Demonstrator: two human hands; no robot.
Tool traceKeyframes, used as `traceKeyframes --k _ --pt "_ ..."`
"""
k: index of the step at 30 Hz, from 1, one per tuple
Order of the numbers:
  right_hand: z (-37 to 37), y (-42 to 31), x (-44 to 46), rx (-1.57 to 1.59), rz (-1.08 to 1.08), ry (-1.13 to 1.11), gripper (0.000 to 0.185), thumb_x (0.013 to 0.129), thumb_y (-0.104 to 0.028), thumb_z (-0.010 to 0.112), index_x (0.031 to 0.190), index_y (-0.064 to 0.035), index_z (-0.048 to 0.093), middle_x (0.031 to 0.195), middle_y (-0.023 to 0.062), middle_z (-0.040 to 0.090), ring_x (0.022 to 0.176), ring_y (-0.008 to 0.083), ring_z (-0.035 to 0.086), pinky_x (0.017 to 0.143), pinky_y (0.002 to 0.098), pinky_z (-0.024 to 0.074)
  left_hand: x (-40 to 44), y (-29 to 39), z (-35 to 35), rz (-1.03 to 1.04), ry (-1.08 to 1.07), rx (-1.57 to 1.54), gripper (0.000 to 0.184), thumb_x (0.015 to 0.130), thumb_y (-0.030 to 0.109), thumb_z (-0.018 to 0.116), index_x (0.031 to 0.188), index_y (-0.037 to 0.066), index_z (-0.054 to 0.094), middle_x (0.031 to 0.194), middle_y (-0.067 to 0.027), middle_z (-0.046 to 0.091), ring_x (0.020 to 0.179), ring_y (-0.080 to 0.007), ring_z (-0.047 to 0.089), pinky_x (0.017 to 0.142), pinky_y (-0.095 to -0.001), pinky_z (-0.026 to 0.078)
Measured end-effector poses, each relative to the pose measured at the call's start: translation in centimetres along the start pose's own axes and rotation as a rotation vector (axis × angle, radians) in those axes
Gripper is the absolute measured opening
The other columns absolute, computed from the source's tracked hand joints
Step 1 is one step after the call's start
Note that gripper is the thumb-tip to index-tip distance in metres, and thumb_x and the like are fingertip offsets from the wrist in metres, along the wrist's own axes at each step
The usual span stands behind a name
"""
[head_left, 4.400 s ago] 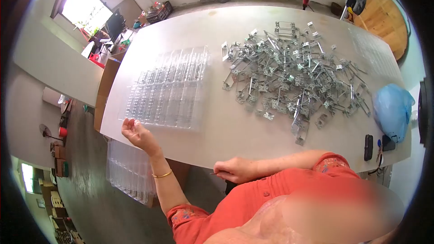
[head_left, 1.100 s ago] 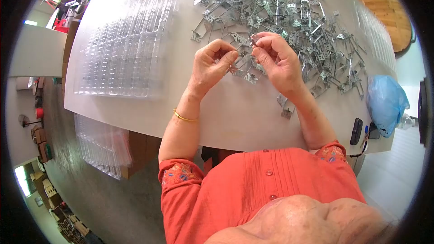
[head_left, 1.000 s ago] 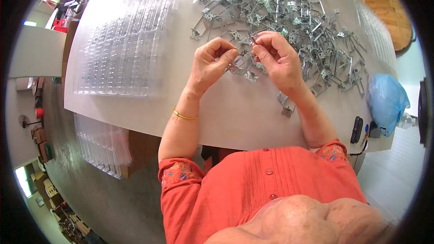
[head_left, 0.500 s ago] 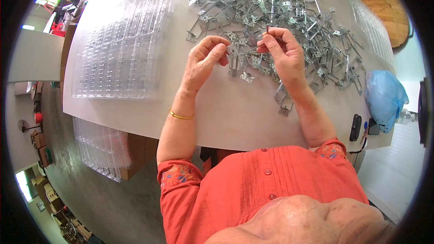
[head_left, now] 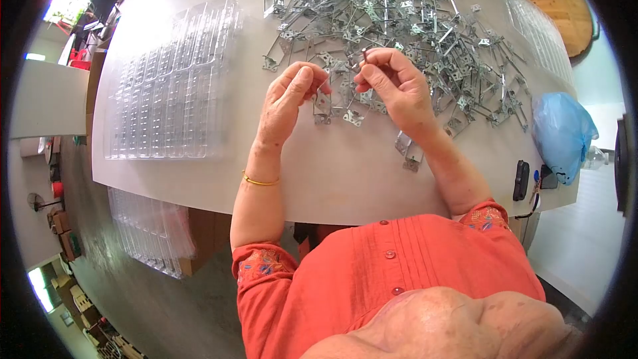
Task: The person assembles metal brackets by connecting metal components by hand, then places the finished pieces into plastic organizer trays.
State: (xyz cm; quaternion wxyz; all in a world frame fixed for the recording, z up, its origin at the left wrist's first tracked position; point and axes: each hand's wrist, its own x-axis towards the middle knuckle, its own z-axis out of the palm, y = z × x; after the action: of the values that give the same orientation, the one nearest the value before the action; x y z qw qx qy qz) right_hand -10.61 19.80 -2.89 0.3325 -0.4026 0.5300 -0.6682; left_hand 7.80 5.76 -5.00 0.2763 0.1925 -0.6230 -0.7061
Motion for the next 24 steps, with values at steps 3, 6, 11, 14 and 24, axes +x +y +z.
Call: traceKeyframes --k 3,6,11,14,24 --pt "0.7 0.1 -0.5 -0.014 -0.057 -0.055 0.012 0.104 -0.003 0.065 0.115 -0.0013 0.062 0.105 0.0048 0.067 0.090 0.0115 0.070 0.082 0.0263 0.0593 -0.3 0.6 1.3 -0.039 -0.105 -0.276 0.040 0.114 0.037 0.047 0.112 0.001 0.064 0.096 -0.0118 0.073 0.083 -0.0178 0.070 0.070 -0.0332 0.056" --pt "0.9 -0.1 -0.8 -0.051 -0.046 -0.094 0.012 0.103 -0.001 0.065 0.115 -0.0007 0.062 0.109 0.0052 0.066 0.092 0.0117 0.069 0.082 0.0263 0.0586 -0.3 0.4 0.8 -0.163 -0.220 -0.358 0.036 0.114 0.035 0.047 0.112 0.002 0.061 0.099 -0.0166 0.074 0.085 -0.0250 0.074 0.071 -0.0361 0.059" --pt "0.9 1.0 -0.5 -0.197 -0.195 -0.061 0.012 0.101 -0.001 0.067 0.112 -0.0017 0.063 0.108 0.0062 0.066 0.097 0.0113 0.067 0.085 0.0272 0.0564 -0.6 1.2 1.0 -0.271 -0.180 -0.347 0.030 0.114 0.031 0.046 0.111 0.004 0.058 0.101 -0.0211 0.075 0.077 -0.0267 0.075 0.063 -0.0342 0.059" --pt "0.9 0.4 -0.1 -0.238 -0.281 0.046 0.010 0.100 -0.002 0.070 0.109 -0.0030 0.065 0.103 0.0044 0.067 0.094 0.0095 0.064 0.084 0.0270 0.0543 -0.4 0.6 0.6 -0.229 -0.141 -0.365 0.027 0.113 0.029 0.047 0.111 0.005 0.058 0.101 -0.0220 0.075 0.075 -0.0259 0.074 0.059 -0.0318 0.058" --pt "0.7 -1.8 -0.9 -0.431 -0.088 -0.012 0.012 0.100 -0.007 0.073 0.109 -0.0025 0.066 0.095 0.0020 0.066 0.082 0.0080 0.061 0.075 0.0253 0.0527 -0.1 -0.4 0.3 -0.145 -0.070 -0.384 0.021 0.111 0.027 0.055 0.109 0.007 0.062 0.100 -0.0164 0.076 0.065 -0.0158 0.064 0.052 -0.0253 0.048"
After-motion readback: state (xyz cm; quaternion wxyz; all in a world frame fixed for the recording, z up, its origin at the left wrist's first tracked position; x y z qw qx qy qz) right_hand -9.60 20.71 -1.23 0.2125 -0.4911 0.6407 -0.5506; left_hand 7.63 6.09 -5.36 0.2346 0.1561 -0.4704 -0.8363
